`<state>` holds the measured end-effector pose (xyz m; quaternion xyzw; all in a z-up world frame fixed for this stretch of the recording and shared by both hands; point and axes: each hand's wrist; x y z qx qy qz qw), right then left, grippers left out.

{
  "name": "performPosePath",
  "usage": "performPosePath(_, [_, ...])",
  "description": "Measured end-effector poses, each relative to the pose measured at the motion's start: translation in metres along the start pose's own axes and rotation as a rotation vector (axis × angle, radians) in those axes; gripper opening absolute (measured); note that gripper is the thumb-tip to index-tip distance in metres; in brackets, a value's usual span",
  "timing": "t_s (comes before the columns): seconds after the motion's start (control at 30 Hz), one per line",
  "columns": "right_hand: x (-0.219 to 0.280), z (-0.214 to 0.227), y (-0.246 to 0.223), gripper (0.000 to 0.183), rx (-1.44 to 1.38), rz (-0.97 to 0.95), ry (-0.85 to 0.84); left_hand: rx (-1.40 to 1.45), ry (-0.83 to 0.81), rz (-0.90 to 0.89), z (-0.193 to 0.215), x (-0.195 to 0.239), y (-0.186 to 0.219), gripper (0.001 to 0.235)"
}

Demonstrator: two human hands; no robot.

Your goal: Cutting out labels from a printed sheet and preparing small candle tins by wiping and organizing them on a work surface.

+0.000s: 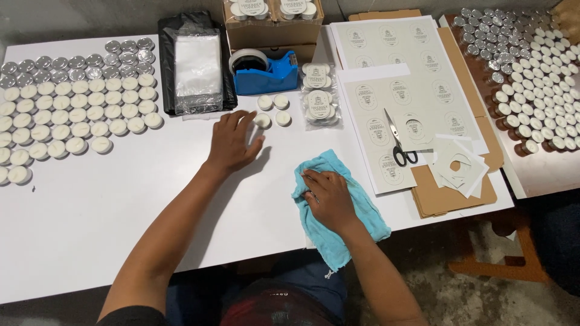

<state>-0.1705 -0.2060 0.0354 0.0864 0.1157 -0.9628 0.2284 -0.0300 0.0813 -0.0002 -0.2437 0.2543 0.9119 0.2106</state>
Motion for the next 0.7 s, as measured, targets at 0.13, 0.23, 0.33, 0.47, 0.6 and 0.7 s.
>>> performPosePath(0.13, [0.0, -0.005, 0.004, 0.038, 0.028, -0.039, -0.039, -0.064, -0.05, 0.022, 0.039, 0.044, -0.023, 0.044])
performPosePath(0.23, [-0.003, -0.005, 0.002, 0.041, 0.047, -0.069, -0.064, -0.112, -0.074, 0.086, 0.063, 0.064, -0.034, 0.034])
performPosePath(0.33, [-0.011, -0.004, 0.002, 0.044, 0.049, -0.089, -0.064, -0.174, -0.042, 0.138, 0.069, 0.071, -0.052, 0.026])
performPosePath(0.47, [-0.023, -0.002, 0.005, 0.045, 0.011, -0.127, -0.059, -0.266, 0.101, 0.117, 0.058, 0.055, -0.078, 0.028])
performPosePath(0.6, [-0.025, -0.012, 0.014, 0.044, 0.047, -0.142, -0.044, -0.474, 0.348, -0.062, 0.055, 0.02, -0.082, 0.032])
performPosePath(0.7, [-0.024, -0.012, 0.01, 0.043, 0.077, -0.15, -0.045, -0.528, 0.387, -0.075, 0.058, -0.002, -0.077, 0.026])
Point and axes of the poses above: each hand's wrist, its own x-axis away from the middle knuckle, its own z-axis out of the back of the hand, y = z × x, and after that the axes turned 6 degrees about x, right-handed
